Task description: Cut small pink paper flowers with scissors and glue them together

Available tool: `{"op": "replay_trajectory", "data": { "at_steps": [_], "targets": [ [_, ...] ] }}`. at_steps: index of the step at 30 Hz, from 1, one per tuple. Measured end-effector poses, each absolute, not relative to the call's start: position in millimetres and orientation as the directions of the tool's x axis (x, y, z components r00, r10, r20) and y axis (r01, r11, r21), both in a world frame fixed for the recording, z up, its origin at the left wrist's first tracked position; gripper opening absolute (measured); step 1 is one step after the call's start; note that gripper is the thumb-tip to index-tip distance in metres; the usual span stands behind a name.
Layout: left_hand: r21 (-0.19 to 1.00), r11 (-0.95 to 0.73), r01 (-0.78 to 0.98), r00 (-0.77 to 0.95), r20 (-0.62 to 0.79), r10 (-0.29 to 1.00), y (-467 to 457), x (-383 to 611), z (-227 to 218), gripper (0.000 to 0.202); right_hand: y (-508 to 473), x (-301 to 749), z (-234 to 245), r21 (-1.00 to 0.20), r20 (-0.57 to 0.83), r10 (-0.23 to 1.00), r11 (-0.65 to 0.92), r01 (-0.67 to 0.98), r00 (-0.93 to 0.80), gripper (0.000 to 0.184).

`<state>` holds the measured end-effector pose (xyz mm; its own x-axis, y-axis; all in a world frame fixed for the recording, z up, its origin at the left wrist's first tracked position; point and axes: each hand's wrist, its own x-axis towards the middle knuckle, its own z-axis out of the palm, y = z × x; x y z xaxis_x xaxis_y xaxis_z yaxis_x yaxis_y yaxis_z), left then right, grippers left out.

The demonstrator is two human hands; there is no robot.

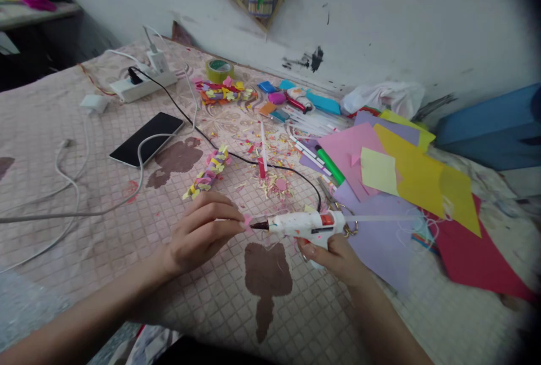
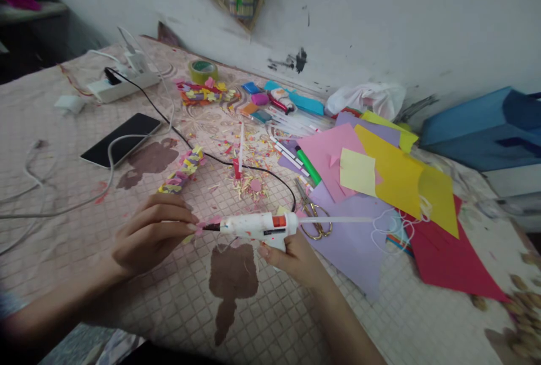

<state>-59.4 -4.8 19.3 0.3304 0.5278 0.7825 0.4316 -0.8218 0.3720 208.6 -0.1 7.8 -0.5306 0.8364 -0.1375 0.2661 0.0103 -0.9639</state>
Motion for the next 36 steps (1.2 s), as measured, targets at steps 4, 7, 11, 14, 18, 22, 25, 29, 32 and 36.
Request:
{"op": "replay_trajectory", "data": {
  "at_steps": [4,7,11,14,18,22,25,29,32,36],
  "targets": [
    [0.372,-0.818,0.439,0.33,0.78,0.532,-5,-59,19,0.015,0,208,7,-0.971,-0.121,0.849,0.005,0.237,-0.514,0.022],
    [0.371,-0.815,0.445,0.333,0.777,0.535,-4,-59,19,0.014,0,207,7,-0.977,-0.109,0.844,0.007,0.215,-0.525,0.025],
    [0.368,-0.819,0.441,0.331,0.781,0.53,-4,-59,20,0.011,0,207,9,-0.97,-0.126,0.84,0.007,0.242,-0.528,0.025],
    [0.364,-0.818,0.445,0.337,0.779,0.529,-4,-59,21,0.011,1,208,10,-0.968,-0.128,0.839,0.011,0.252,-0.529,0.025],
    [0.363,-0.812,0.457,0.332,0.777,0.535,-4,-59,23,0.009,1,207,10,-0.975,-0.126,0.836,-0.005,0.222,-0.534,0.028],
    [0.362,-0.814,0.455,0.338,0.775,0.534,-4,-58,23,0.009,1,207,10,-0.973,-0.107,0.831,0.026,0.231,-0.545,0.026],
    [0.369,-0.813,0.451,0.344,0.769,0.54,-4,-59,21,0.011,2,207,10,-0.964,-0.104,0.819,0.056,0.259,-0.564,0.023],
    [0.495,-0.734,0.465,0.283,0.702,0.653,-4,-60,21,0.015,5,211,10,-0.954,-0.121,0.848,0.045,0.297,-0.516,0.024],
    [0.672,-0.536,0.51,0.249,0.481,0.84,-3,-60,20,0.009,6,215,7,-0.952,-0.115,0.866,0.045,0.304,-0.488,0.025],
    [0.774,-0.286,0.564,0.265,0.158,0.951,-2,-59,16,0.007,6,217,3,-0.948,-0.134,0.871,0.026,0.318,-0.472,0.024]
  ]
}}
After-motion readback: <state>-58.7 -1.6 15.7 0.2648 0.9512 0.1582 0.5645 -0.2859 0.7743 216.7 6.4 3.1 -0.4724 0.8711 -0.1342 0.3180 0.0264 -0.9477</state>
